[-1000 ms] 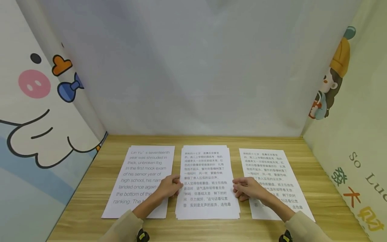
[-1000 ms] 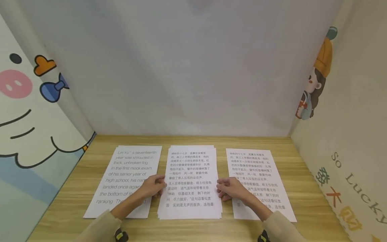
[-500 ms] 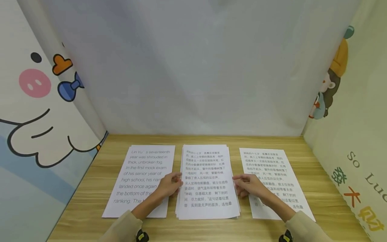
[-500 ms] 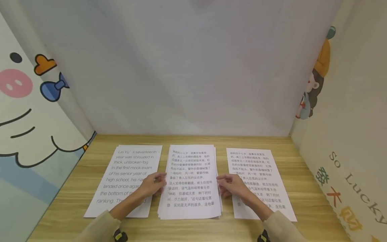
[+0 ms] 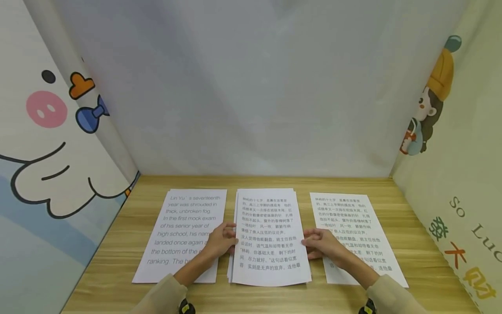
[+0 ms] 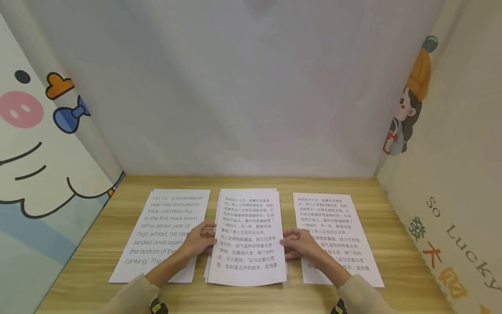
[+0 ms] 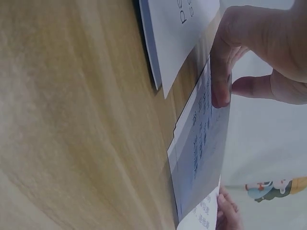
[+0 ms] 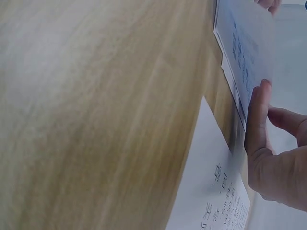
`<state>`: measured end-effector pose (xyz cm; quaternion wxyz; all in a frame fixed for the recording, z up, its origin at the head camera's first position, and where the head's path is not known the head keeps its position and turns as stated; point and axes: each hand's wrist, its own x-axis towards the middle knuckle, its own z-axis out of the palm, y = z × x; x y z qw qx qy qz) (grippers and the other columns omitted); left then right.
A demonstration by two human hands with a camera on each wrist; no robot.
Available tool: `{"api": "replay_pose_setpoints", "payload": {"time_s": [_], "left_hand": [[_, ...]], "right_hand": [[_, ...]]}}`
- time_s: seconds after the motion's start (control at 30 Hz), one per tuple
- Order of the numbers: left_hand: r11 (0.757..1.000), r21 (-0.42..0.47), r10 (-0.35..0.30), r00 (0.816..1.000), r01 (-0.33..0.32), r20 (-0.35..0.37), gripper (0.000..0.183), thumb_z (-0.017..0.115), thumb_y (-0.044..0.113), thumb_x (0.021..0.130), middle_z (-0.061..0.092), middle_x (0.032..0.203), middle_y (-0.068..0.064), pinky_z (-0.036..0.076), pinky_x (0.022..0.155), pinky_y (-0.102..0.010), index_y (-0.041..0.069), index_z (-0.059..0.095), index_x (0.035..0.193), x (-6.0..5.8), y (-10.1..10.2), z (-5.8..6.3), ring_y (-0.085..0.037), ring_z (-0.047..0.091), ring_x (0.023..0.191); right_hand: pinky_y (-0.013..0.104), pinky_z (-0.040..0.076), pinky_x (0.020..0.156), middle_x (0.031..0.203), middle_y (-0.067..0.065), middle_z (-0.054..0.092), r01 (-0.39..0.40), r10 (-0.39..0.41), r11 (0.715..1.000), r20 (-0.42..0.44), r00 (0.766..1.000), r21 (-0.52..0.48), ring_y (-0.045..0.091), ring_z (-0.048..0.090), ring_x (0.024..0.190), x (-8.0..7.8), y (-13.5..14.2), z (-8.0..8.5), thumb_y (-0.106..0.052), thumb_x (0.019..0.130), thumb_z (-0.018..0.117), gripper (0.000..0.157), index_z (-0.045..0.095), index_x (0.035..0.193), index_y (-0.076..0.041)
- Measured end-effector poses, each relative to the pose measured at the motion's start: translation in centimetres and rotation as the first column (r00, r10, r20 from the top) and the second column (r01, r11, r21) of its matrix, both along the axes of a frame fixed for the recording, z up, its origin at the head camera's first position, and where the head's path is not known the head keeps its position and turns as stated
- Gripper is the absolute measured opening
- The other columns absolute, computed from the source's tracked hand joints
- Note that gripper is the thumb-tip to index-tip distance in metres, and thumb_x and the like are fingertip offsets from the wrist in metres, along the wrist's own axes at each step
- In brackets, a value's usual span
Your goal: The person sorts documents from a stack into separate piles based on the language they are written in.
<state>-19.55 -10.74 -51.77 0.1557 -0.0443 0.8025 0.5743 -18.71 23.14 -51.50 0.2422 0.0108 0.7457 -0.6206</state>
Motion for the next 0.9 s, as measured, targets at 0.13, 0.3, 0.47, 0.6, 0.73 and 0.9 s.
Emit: {"api": "replay_pose_setpoints", "payload": {"time_s": [0.13, 0.3, 0.47, 0.6, 0.73, 0.9], "left_hand": [[1.0, 0.002, -0.001, 1.0, 0.001, -0.005, 0.055, 0.065, 0.002, 0.091, 0.068, 0.117, -0.014, 0.061, 0.071, -0.03, 0.004, 0.049, 0.143, 0.1, 0.1, 0.0, -0.016, 0.067, 0.083], [0.999, 0.035, -0.004, 1.0, 0.004, -0.013, 0.057, 0.065, 0.0, 0.09, 0.067, 0.117, -0.015, 0.061, 0.07, -0.032, 0.003, 0.048, 0.144, 0.3, 0.2, 0.2, -0.016, 0.067, 0.08], [0.999, 0.042, -0.015, 1.0, 0.016, -0.018, 0.053, 0.065, 0.001, 0.091, 0.069, 0.116, -0.016, 0.062, 0.069, -0.032, 0.002, 0.05, 0.142, 0.5, 0.3, 0.6, -0.016, 0.068, 0.078], [0.998, 0.049, -0.023, 0.999, 0.024, -0.024, 0.052, 0.065, 0.002, 0.092, 0.068, 0.115, -0.016, 0.063, 0.07, -0.032, 0.0, 0.05, 0.142, 0.7, 0.5, 0.8, -0.017, 0.069, 0.078], [0.997, 0.066, -0.026, 0.999, 0.027, -0.027, 0.051, 0.065, 0.003, 0.093, 0.069, 0.111, -0.016, 0.063, 0.069, -0.032, 0.0, 0.05, 0.141, 0.7, 0.9, 0.7, -0.017, 0.069, 0.077], [0.996, 0.088, -0.028, 0.999, 0.03, -0.026, 0.049, 0.065, 0.003, 0.093, 0.069, 0.108, -0.015, 0.063, 0.069, -0.032, 0.001, 0.051, 0.139, 0.7, 1.6, 0.5, -0.016, 0.069, 0.076]], "right_hand": [[0.029, 0.064, 0.074, 0.101, 0.006, 0.076, -0.007, 0.007, 1.0, 0.002, 1.0, -0.003, 0.017, 0.075, 0.091, 0.0, 0.1, 0.0, -0.012, 0.099, 0.065, 0.059, 0.037, 0.144, 0.015], [0.029, 0.064, 0.072, 0.108, 0.01, 0.076, -0.019, 0.019, 1.0, -0.012, 1.0, 0.001, 0.018, 0.075, 0.091, 0.1, 0.4, 0.3, -0.012, 0.099, 0.064, 0.062, 0.036, 0.146, 0.014], [0.026, 0.063, 0.07, 0.106, 0.008, 0.076, -0.011, 0.012, 0.999, -0.023, 1.0, 0.035, 0.016, 0.074, 0.089, 0.2, 0.8, 0.7, -0.015, 0.099, 0.065, 0.06, 0.04, 0.146, 0.011], [0.028, 0.063, 0.073, 0.108, 0.009, 0.074, 0.002, 0.0, 0.998, -0.022, 1.0, 0.066, 0.016, 0.072, 0.09, 0.2, 1.3, 0.9, -0.017, 0.099, 0.066, 0.061, 0.041, 0.147, 0.01], [0.029, 0.064, 0.075, 0.111, 0.012, 0.072, 0.01, -0.007, 0.997, -0.029, 1.0, 0.08, 0.016, 0.072, 0.091, 0.2, 2.0, 1.1, -0.019, 0.098, 0.067, 0.061, 0.041, 0.145, 0.011], [0.031, 0.064, 0.078, 0.11, 0.012, 0.073, 0.019, -0.016, 0.996, -0.034, 0.999, 0.089, 0.016, 0.072, 0.093, 0.5, 2.6, 1.5, -0.02, 0.098, 0.068, 0.061, 0.042, 0.143, 0.012]]}}
